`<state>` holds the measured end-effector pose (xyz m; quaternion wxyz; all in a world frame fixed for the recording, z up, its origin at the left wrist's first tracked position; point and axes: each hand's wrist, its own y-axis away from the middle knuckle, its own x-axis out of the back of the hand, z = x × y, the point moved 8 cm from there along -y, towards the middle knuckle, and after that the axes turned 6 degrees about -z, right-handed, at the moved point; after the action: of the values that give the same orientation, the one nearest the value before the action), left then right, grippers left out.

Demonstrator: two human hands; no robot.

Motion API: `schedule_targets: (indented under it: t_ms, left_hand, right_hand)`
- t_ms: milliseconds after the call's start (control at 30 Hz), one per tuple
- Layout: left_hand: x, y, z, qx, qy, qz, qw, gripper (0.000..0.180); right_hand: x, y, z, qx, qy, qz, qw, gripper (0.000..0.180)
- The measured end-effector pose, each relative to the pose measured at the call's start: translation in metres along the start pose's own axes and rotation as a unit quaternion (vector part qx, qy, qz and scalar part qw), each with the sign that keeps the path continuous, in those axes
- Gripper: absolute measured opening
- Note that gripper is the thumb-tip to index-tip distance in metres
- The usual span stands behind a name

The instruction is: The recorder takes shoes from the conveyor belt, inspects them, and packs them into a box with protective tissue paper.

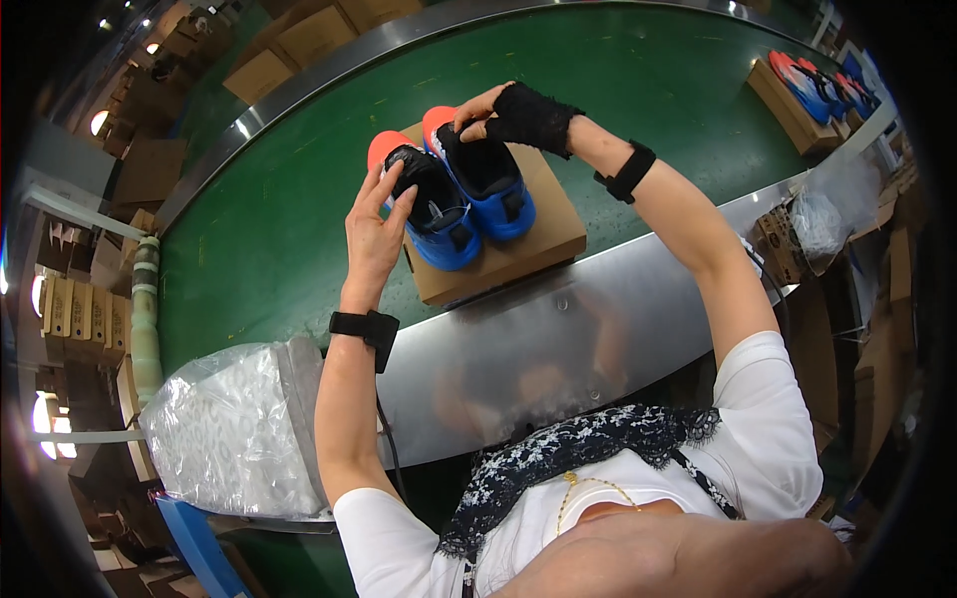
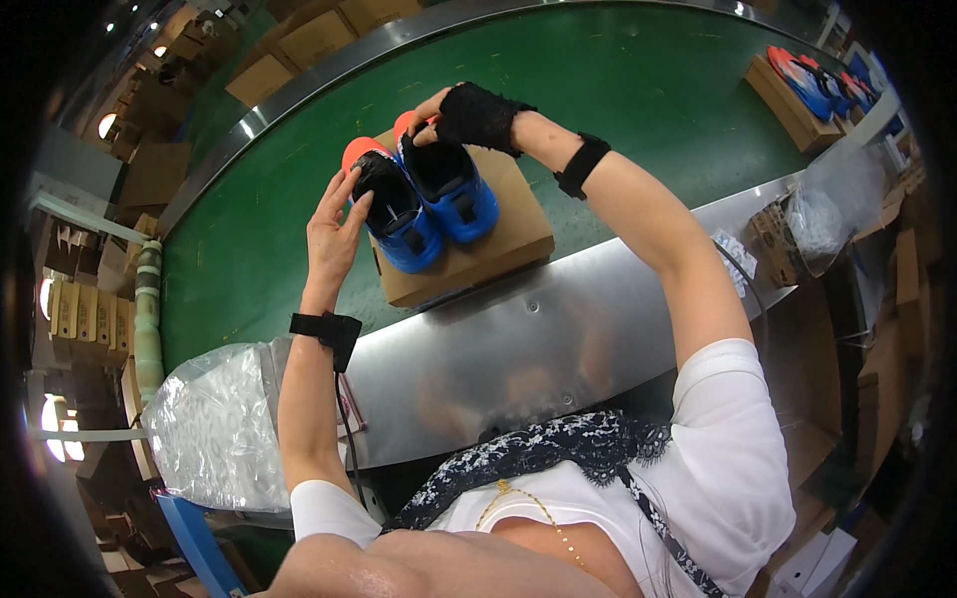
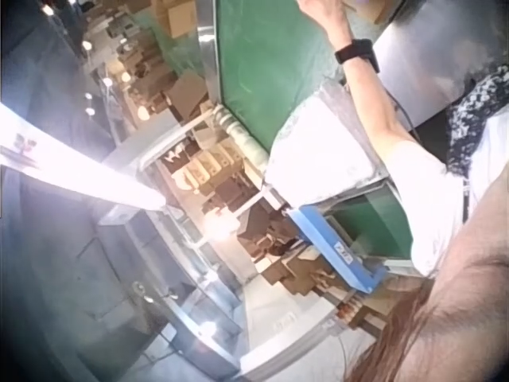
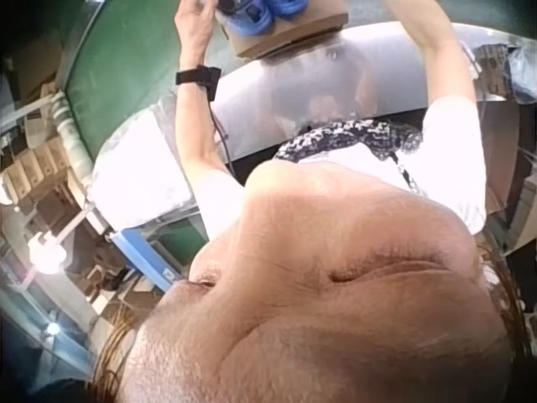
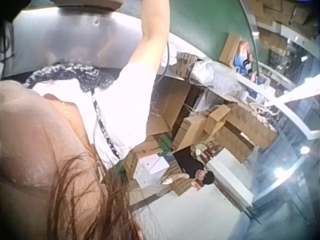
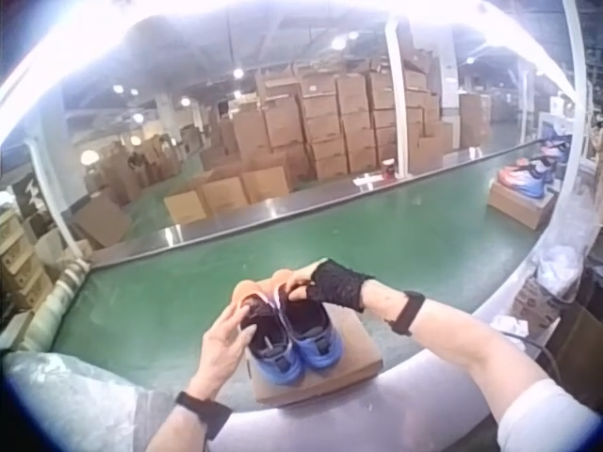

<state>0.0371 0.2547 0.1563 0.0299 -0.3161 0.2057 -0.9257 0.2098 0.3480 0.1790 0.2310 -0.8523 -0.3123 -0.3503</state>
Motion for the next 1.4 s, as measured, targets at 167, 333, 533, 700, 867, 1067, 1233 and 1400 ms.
schedule_targets:
  t_ms: [167,333,533,700,867,1067,1233,1400]
  left_hand:
    - [0.001,-0.011,-0.007,0.002,-0.005,0.043,0.999,0.023]
    - [0.006,-0.016,-0.011,0.025,0.007,0.088,0.996,0.022]
    - [0.011,-0.011,-0.006,0.015,0.008,0.097,0.995,0.021]
    - [0.022,-0.008,-0.032,0.084,0.023,0.089,0.992,0.021]
    - [0.023,0.007,-0.026,0.039,0.037,0.070,0.996,0.024]
    - [0.027,0.043,-0.048,0.028,0.074,0.042,0.996,0.031]
    - [0.033,0.074,-0.063,0.140,0.094,0.016,0.986,0.034]
    - [0.083,0.116,-0.088,0.235,0.190,0.086,0.949,0.036]
  right_hand:
    - [0.002,-0.020,-0.001,-0.050,-0.068,-0.061,0.995,0.028]
    - [0.003,-0.026,0.008,-0.063,-0.100,-0.078,0.990,0.030]
    - [-0.002,-0.022,0.001,-0.067,-0.099,-0.037,0.992,0.027]
    - [-0.007,-0.022,-0.008,-0.069,-0.038,-0.011,0.997,0.023]
    - [-0.017,-0.014,-0.013,-0.029,0.076,-0.023,0.996,0.025]
    - [-0.059,0.003,-0.075,-0.134,0.303,-0.102,0.938,0.043]
    - [-0.080,0.007,-0.069,-0.070,0.238,-0.072,0.966,0.045]
    - [-0.075,0.062,-0.103,0.003,0.045,-0.019,0.999,0.045]
